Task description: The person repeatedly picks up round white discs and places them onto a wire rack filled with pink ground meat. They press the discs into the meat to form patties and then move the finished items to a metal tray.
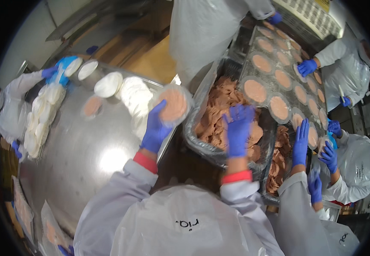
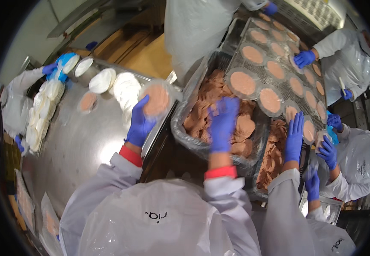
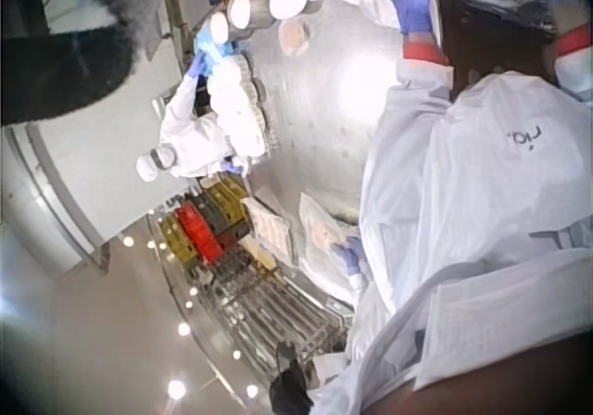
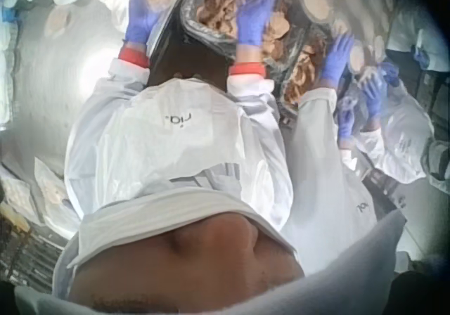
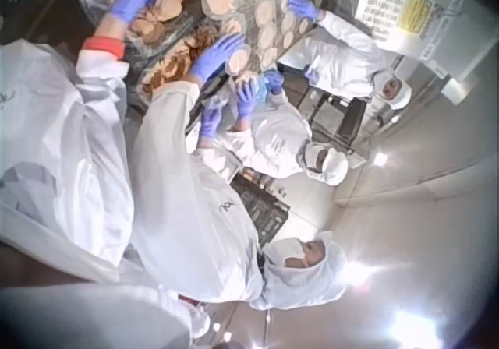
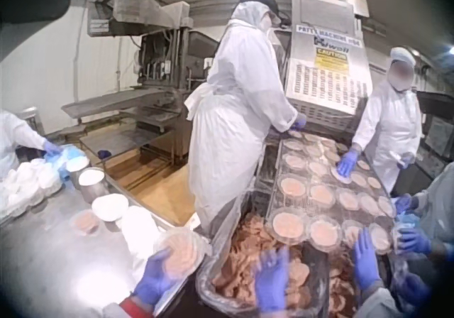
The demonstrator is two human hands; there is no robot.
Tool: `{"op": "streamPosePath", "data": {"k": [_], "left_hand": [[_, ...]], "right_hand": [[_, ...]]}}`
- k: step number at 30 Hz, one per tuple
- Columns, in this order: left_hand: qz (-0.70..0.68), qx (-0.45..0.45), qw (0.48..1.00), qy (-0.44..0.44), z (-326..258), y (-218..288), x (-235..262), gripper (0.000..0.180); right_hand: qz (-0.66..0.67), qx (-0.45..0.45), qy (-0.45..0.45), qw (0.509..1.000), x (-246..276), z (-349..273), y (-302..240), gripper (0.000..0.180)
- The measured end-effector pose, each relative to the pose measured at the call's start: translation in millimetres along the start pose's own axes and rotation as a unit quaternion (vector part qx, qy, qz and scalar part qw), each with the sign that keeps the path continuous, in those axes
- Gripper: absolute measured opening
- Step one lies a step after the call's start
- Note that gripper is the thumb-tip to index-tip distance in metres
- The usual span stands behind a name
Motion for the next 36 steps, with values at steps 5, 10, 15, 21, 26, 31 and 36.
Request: {"op": "streamPosePath", "data": {"k": [5,10,15,21,26,31,36], "left_hand": [[0.050,-0.076,0.993,0.072,-7.8,72.1,44.1,0.045],[0.120,-0.190,0.966,0.130,-92.5,167.2,142.0,0.044],[0.417,-0.271,0.820,0.285,-151.6,210.9,146.8,0.038],[0.160,-0.185,0.961,0.132,-14.9,86.8,137.3,0.036],[0.181,0.065,0.981,-0.036,71.5,-50.8,-30.3,0.046],[0.156,0.249,0.955,-0.029,89.2,-160.9,-27.3,0.059],[0.065,0.211,0.968,-0.116,121.1,-204.4,-48.1,0.059]], "right_hand": [[0.156,0.053,-0.058,0.985,25.0,71.2,-66.2,0.063],[0.072,0.073,-0.026,0.994,77.9,115.8,-54.7,0.048],[0.021,0.136,0.099,0.986,105.7,98.8,-55.1,0.041],[-0.043,0.246,0.223,0.942,51.0,6.8,-90.3,0.034],[-0.115,0.250,0.096,0.957,24.4,-7.8,-119.3,0.028],[-0.098,0.059,0.139,0.984,134.5,-0.6,-56.4,0.026],[-0.176,0.026,0.154,0.972,143.5,19.5,-87.1,0.027]]}}
Point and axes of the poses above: each hand's wrist, its own z-axis towards the middle knuckle, its own x-axis out of the back of the hand, y = z × x, the point moved 6 cm from there along z, towards the middle knuckle, and after that the axes turned 7 degrees about -y, right-handed, at the moved point
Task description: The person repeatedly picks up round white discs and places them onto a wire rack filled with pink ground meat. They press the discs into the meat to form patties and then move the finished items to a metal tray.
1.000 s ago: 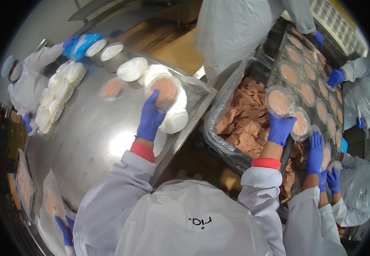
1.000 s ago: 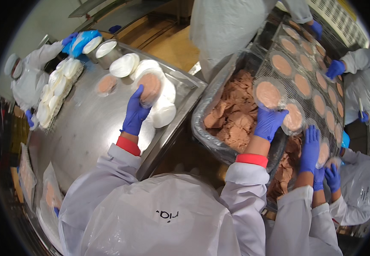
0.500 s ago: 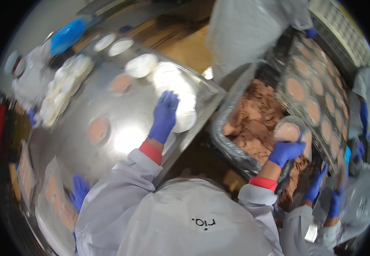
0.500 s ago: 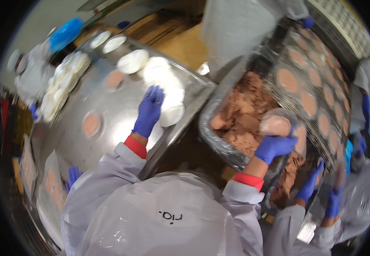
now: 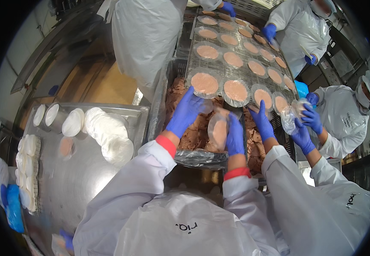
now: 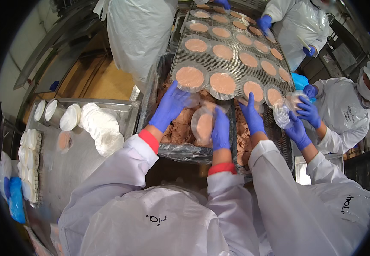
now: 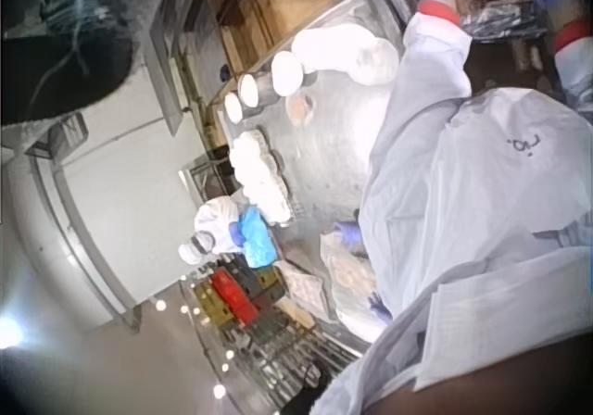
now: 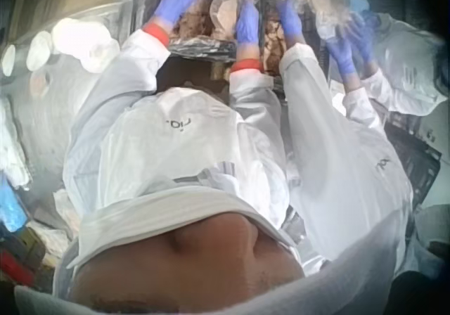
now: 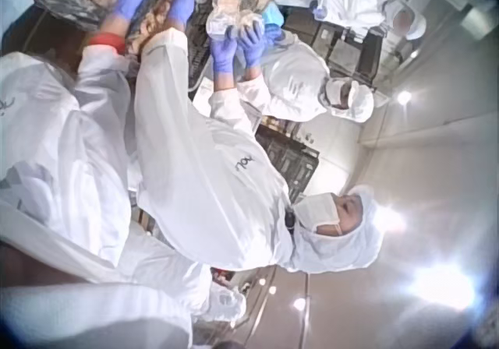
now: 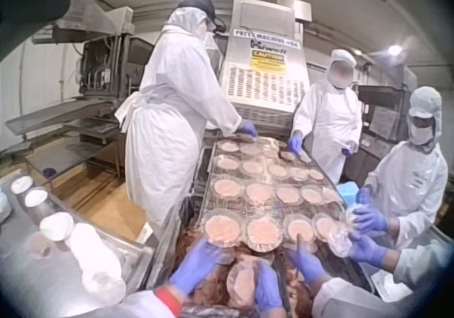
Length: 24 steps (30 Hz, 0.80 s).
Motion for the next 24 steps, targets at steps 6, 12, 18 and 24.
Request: {"op": "streamPosePath", "data": {"k": [6,12,18,24], "left_hand": [[0.139,0.026,0.982,0.122,12.9,0.0,23.2,0.041],[-0.048,0.118,0.985,-0.118,-49.9,1.5,-40.7,0.043],[0.210,0.036,0.977,-0.009,-36.9,22.9,-28.1,0.042],[-0.002,0.115,0.992,-0.043,-63.8,17.0,-44.7,0.042]], "right_hand": [[0.039,0.021,-0.001,0.999,-31.7,14.6,-55.5,0.031],[-0.089,0.093,-0.118,0.985,-76.1,-47.9,-69.7,0.026],[-0.180,0.062,-0.205,0.960,-114.2,-94.3,-97.4,0.026],[-0.021,0.106,-0.142,0.984,-131.7,-70.8,-134.1,0.039]]}}
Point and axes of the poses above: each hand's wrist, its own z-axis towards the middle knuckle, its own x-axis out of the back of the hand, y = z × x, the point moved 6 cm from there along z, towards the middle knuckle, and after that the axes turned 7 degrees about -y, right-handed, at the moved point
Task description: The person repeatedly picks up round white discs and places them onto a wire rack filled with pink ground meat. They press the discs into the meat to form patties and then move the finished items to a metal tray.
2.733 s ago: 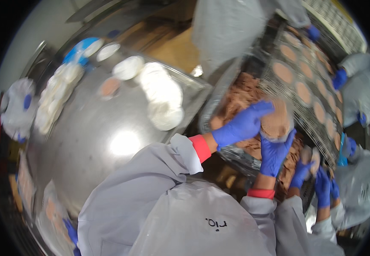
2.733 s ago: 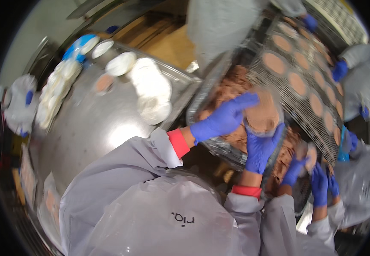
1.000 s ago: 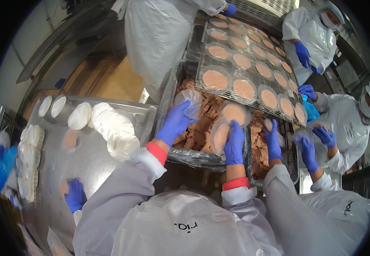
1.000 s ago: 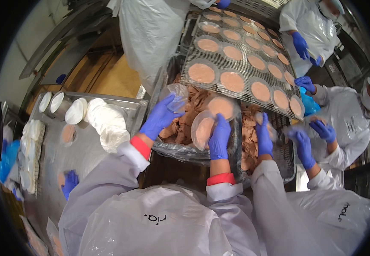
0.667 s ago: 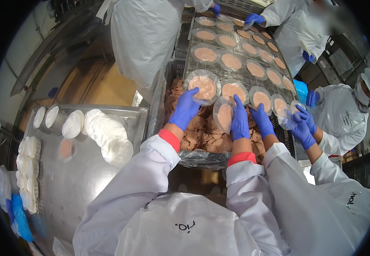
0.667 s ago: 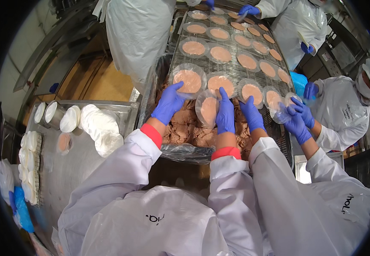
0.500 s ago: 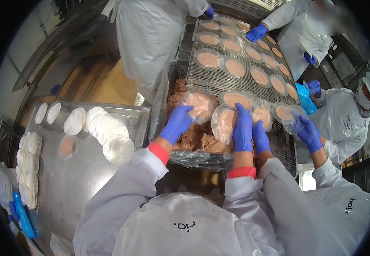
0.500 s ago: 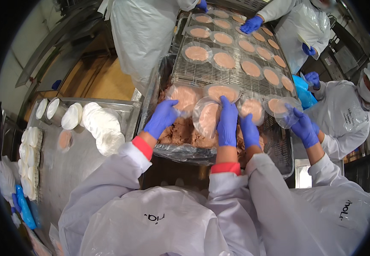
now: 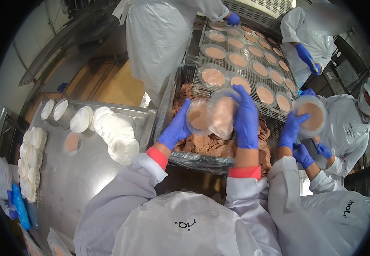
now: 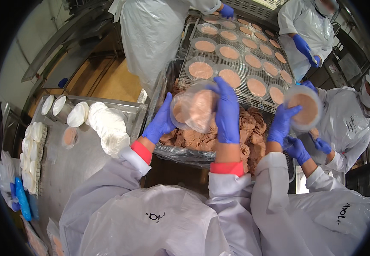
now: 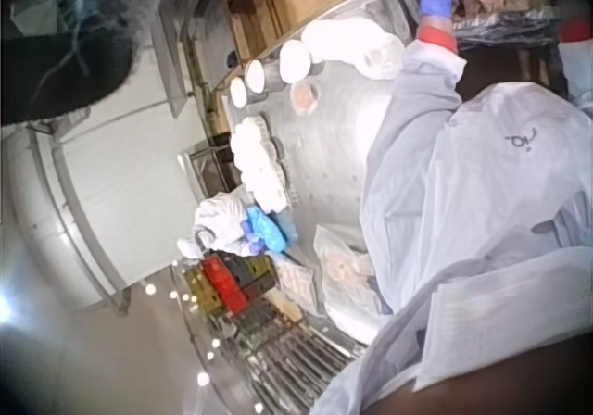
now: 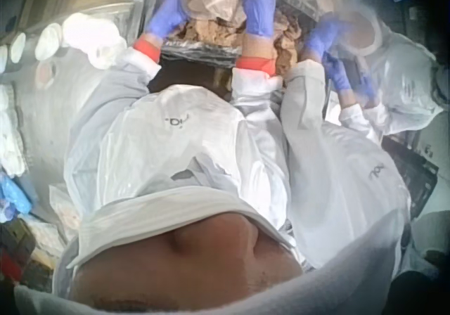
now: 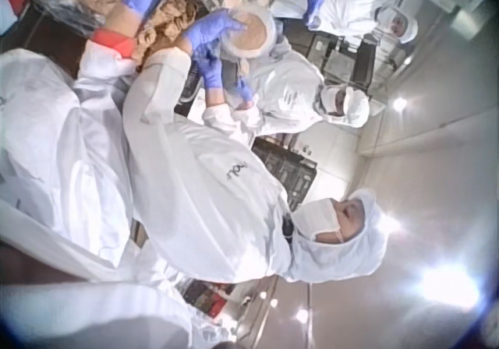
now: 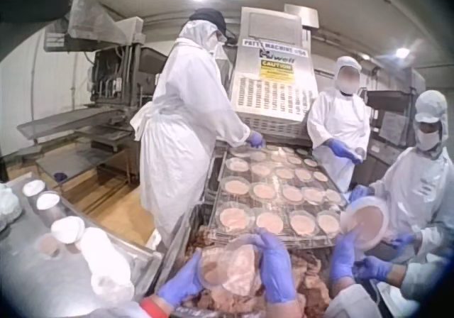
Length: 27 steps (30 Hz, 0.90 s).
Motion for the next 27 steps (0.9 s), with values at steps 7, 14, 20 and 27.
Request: {"op": "streamPosePath", "data": {"k": [7,14,20,27], "left_hand": [[0.241,-0.039,0.964,0.102,3.0,-16.6,57.3,0.040],[0.077,-0.106,0.986,0.100,60.2,16.7,56.2,0.048],[0.151,-0.219,0.952,0.154,47.1,12.8,63.3,0.034],[0.014,-0.311,0.891,0.331,-233.1,69.8,123.4,0.030]], "right_hand": [[0.028,-0.179,-0.036,0.983,32.9,-4.0,76.4,0.058],[0.336,-0.103,0.028,0.936,89.2,58.0,100.5,0.052],[0.226,-0.015,0.130,0.965,115.2,59.9,134.1,0.040],[0.150,-0.211,-0.019,0.966,-62.9,-61.8,211.6,0.032]]}}
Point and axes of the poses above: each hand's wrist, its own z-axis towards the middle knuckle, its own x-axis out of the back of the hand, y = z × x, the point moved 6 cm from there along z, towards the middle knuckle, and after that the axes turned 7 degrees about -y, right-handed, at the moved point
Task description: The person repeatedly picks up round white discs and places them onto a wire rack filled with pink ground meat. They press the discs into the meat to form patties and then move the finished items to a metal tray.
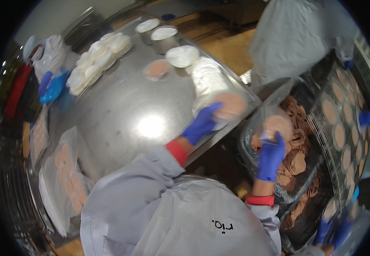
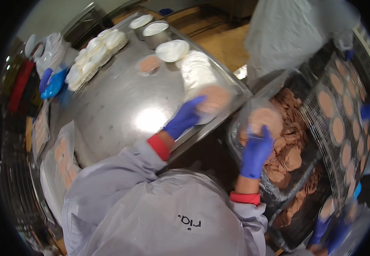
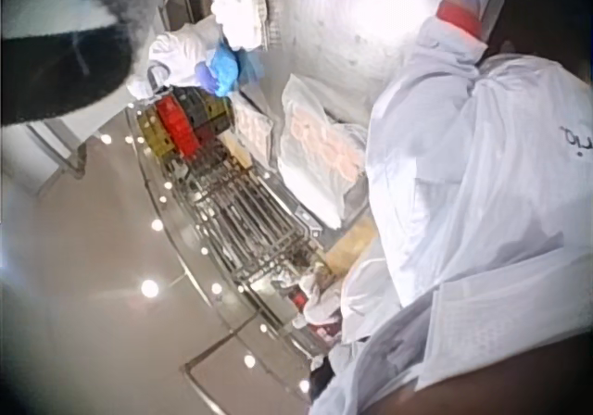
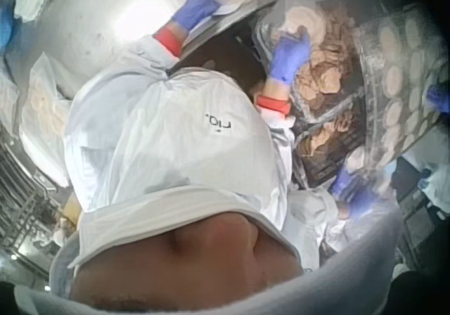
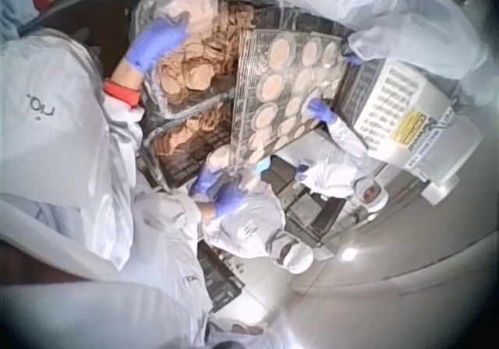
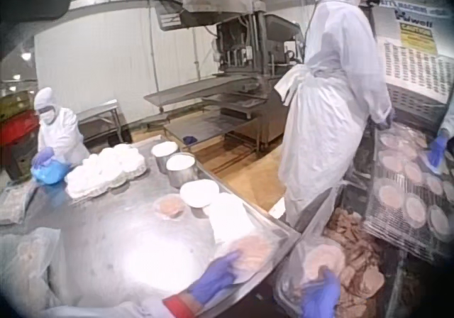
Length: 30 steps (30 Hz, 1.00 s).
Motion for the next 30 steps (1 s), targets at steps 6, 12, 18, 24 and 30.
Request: {"op": "streamPosePath", "data": {"k": [6,12,18,24,30], "left_hand": [[0.081,-0.271,0.942,0.180,-63.3,87.9,123.2,0.023],[0.858,-0.340,0.385,0.031,54.9,42.3,-32.6,0.054],[0.844,-0.245,0.471,-0.070,125.9,3.5,-74.4,0.020],[0.013,0.145,0.983,-0.116,131.0,-185.5,-172.9,0.029],[-0.167,0.224,0.917,-0.284,94.4,-211.0,-232.1,0.049]], "right_hand": [[0.008,-0.331,-0.159,0.930,-62.8,-52.5,128.8,0.040],[0.091,-0.158,-0.031,0.983,-5.4,-19.5,53.1,0.046],[0.144,0.035,0.067,0.987,87.9,-0.8,-56.0,0.043],[0.184,0.144,0.034,0.972,98.1,34.3,-171.6,0.040],[0.124,0.223,0.068,0.965,134.8,41.7,-164.5,0.037]]}}
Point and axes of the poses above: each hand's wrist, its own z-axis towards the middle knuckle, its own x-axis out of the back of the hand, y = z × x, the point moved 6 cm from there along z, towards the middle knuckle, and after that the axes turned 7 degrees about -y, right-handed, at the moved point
